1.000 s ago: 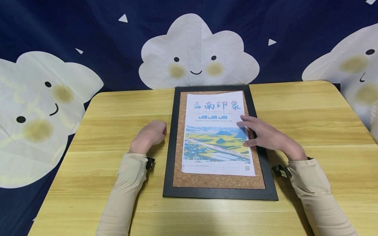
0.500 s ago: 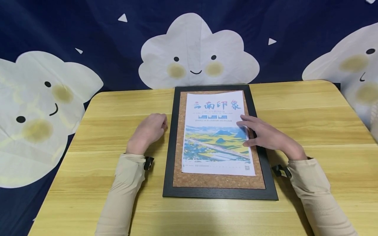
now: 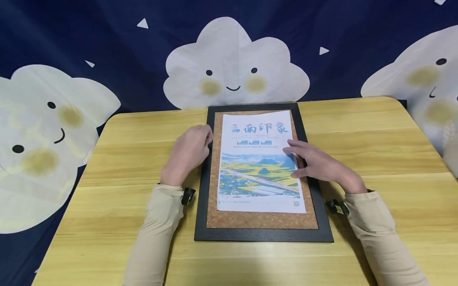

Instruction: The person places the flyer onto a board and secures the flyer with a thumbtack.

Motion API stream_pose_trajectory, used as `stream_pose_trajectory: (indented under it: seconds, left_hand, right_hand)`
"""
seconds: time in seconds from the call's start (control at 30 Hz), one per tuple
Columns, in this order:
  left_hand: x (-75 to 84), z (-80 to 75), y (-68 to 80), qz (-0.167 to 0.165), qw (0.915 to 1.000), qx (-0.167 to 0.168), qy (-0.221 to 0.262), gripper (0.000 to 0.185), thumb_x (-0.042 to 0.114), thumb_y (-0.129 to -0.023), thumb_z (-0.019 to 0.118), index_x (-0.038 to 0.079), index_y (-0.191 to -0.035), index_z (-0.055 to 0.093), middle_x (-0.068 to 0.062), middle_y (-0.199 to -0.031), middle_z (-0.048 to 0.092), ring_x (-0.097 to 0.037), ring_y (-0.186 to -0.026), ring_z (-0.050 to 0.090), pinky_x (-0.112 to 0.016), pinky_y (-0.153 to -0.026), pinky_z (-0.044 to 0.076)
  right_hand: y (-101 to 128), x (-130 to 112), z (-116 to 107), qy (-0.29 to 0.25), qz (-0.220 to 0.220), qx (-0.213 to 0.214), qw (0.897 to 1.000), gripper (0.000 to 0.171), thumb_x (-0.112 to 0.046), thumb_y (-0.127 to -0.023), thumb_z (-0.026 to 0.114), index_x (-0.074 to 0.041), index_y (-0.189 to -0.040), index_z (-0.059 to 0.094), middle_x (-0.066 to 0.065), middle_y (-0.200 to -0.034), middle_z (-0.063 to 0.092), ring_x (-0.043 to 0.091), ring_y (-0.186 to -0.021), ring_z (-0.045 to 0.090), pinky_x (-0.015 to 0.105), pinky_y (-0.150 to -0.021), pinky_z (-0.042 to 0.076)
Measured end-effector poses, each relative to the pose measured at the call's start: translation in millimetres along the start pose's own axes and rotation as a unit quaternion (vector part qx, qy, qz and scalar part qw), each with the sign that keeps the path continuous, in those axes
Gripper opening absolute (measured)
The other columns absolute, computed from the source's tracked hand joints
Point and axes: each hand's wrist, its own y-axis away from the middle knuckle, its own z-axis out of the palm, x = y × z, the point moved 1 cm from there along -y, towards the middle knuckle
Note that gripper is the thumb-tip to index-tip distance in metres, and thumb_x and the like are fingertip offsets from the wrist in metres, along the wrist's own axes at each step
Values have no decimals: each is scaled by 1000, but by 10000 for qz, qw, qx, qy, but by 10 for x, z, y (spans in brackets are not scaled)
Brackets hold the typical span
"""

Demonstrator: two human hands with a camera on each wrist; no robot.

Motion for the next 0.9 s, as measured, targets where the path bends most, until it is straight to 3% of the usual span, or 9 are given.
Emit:
stream_pose_trajectory:
  seconds: [0.27,0.47,0.67,0.9]
  left_hand:
    - [282,55,-168,101,9977,628,245,16,5,-106,51,4,-95,63,-8,-89,58,-25,-81,54,-38,-68,48]
    - [464,138,-287,233,9895,1228,726,12,10,-107,56,5,-101,65,-6,-94,62,-23,-82,56,-37,-69,50]
    - [600,242,-363,358,9902,984,922,13,13,-106,58,8,-107,71,-4,-101,69,-19,-85,60,-33,-70,52]
    - [689,333,-429,563,9903,718,1045,10,11,-105,61,8,-104,71,-3,-99,71,-19,-89,59,-32,-79,51]
  right_hand:
    - [2,5,3,-21,-29,-11,10000,69,-10,-92,79,4,-152,47,28,-167,21,50,-152,16,67,-114,27]
    - [3,0,5,-20,25,-2,10000,69,-10,-92,79,4,-152,48,27,-167,21,49,-152,17,67,-113,28]
    - [10,-2,-5,-70,73,-10,9999,69,-11,-93,79,3,-152,47,26,-167,20,49,-152,16,67,-113,28]
    - [5,1,-14,-70,93,-13,9999,69,-10,-92,79,4,-152,47,26,-167,20,49,-152,16,67,-114,25]
